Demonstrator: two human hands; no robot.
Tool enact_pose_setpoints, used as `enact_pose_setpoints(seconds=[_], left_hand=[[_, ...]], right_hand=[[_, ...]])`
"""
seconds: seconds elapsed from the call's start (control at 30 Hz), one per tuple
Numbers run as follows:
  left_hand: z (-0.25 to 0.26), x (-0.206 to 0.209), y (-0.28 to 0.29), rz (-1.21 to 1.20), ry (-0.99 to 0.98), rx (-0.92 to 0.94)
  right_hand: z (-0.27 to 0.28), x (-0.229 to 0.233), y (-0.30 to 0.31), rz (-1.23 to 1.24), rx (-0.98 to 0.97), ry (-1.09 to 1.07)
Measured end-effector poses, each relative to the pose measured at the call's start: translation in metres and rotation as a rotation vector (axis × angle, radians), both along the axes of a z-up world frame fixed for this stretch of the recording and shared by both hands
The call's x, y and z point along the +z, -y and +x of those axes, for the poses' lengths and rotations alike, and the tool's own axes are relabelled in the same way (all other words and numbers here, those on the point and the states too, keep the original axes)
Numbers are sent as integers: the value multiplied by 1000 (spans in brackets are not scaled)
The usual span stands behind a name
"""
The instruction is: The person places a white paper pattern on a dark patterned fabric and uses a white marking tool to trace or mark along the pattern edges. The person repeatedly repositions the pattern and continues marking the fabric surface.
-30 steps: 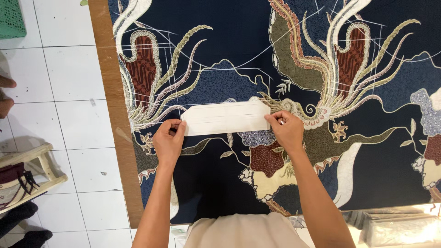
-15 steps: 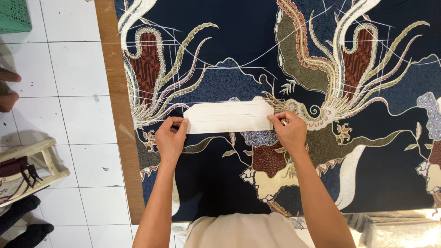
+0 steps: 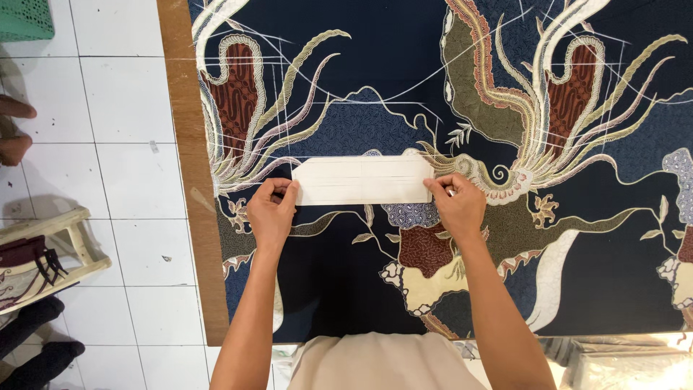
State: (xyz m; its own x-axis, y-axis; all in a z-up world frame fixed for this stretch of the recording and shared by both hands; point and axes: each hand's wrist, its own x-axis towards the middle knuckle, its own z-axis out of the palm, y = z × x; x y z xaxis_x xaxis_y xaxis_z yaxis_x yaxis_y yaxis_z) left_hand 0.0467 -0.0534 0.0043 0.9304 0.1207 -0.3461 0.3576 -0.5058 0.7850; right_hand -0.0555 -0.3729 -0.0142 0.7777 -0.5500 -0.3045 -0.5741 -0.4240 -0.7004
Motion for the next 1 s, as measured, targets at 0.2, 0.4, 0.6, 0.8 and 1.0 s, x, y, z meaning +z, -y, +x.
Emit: enact_pose_setpoints(seconds=[0.2,0.4,0.6,0.8,1.0], left_hand=[[2,4,0,34,-38,-21],[2,7,1,17,-28,-27],[2,8,2,20,-30,-33],[2,8,3,8,-40,-25],[2,7,3,12,-50,-15]], right_hand=[[1,4,-3,-9,-17,-6],[1,4,-3,2,-12,-23],[1,0,0,-11,-2,-24],[-2,-1,1,14,-1,-41],[-2,-3,2,-27,19,-24]])
